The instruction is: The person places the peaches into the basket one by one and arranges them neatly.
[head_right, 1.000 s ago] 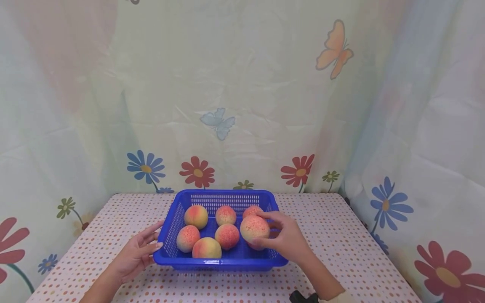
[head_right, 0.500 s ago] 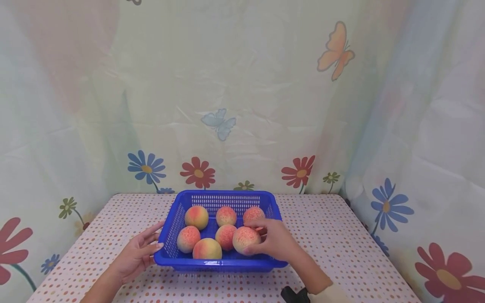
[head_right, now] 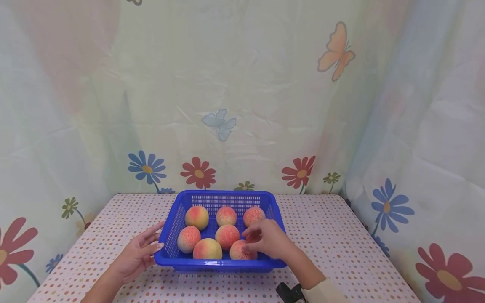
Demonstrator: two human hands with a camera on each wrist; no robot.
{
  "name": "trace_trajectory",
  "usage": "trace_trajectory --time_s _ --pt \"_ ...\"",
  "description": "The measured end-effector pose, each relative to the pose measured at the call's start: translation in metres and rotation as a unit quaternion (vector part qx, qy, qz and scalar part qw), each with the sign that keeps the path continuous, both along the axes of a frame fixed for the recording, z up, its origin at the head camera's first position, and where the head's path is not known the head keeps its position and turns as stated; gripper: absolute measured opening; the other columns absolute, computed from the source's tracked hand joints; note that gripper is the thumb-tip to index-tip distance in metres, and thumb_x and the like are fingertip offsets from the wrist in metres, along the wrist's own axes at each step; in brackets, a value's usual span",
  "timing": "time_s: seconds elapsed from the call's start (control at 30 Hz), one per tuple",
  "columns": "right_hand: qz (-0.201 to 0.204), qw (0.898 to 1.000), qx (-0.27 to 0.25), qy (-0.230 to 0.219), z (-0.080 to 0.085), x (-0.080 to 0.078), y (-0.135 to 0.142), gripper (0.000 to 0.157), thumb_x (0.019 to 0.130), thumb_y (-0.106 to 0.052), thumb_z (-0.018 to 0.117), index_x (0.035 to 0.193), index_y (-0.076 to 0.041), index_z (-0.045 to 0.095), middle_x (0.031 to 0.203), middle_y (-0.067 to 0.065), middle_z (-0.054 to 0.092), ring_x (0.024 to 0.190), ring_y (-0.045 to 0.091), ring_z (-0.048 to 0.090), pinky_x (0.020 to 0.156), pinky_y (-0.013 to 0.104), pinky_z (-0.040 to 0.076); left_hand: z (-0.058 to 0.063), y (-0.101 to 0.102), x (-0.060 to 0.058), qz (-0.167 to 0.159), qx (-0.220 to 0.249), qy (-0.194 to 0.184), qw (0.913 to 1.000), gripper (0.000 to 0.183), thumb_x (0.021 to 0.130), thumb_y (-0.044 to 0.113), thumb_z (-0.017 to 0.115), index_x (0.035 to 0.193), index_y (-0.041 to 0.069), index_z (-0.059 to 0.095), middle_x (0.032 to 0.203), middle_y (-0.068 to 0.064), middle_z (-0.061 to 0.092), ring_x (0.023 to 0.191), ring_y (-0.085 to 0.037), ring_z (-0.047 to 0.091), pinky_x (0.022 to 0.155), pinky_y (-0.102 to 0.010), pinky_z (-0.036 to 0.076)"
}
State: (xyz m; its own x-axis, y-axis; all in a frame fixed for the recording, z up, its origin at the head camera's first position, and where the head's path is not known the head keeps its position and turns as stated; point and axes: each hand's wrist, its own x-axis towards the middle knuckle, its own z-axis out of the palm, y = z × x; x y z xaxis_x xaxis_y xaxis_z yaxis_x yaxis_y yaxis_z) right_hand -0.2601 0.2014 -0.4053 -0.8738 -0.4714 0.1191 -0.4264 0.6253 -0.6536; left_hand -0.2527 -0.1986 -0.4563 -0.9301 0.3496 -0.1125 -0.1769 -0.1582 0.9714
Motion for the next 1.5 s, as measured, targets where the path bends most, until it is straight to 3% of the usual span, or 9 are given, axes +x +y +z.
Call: trace_trajectory --time_s 0.27,0.57,0.8,1.17,1.5 --pt "0.016 1.0 -0.007 0.0 -0.002 -0.001 -0.001 0.025 0.075 -0.029 0.078 0.098 -0.019 0.071 0.097 0.002 0.071 0.087 0.019 0.067 0.076 0.031 0.057 0.001 -0.001 0.001 -0.001 0.0 0.002 1.0 0.067 0.092 0.013 0.058 0.148 0.024 0.024 0.132 -0.022 0.045 0.1 -0.029 0.065 0.076 -0.036 0.057" --pt "0.042 0.999 0.013 0.024 0.001 0.001 -0.003 0.025 0.076 -0.026 0.078 0.094 -0.012 0.072 0.09 0.0 0.07 0.082 0.016 0.067 0.073 0.028 0.057 0.001 -0.001 0.0 -0.01 0.005 0.007 0.9999 0.068 0.092 0.011 0.058 0.149 0.023 0.023 0.129 -0.022 0.047 0.098 -0.028 0.065 0.076 -0.036 0.057" --pt "0.042 0.999 0.02 0.02 0.001 0.001 -0.002 0.024 0.076 -0.026 0.078 0.095 -0.013 0.072 0.09 -0.002 0.07 0.081 0.014 0.067 0.073 0.026 0.057 0.0 -0.001 0.0 -0.011 0.005 0.007 0.9999 0.067 0.092 0.013 0.059 0.149 0.023 0.024 0.126 -0.019 0.049 0.094 -0.025 0.066 0.075 -0.035 0.057" --pt "0.025 1.0 0.011 0.012 0.004 0.0 0.009 0.027 0.077 -0.031 0.077 0.101 -0.019 0.072 0.098 -0.001 0.071 0.09 0.015 0.067 0.077 0.031 0.057 -0.003 -0.002 -0.001 -0.009 -0.001 0.016 0.9998 0.064 0.093 0.014 0.058 0.148 0.022 0.026 0.119 -0.016 0.051 0.094 -0.024 0.065 0.078 -0.038 0.057" --pt "-0.03 0.999 -0.021 0.001 0.008 -0.001 0.025 0.035 0.079 -0.037 0.074 0.107 -0.015 0.071 0.104 0.001 0.071 0.097 0.017 0.066 0.08 0.031 0.056 -0.002 -0.003 -0.002 0.0 -0.009 0.017 0.9998 0.065 0.093 0.015 0.058 0.148 0.024 0.025 0.126 -0.021 0.047 0.104 -0.031 0.062 0.086 -0.042 0.054"
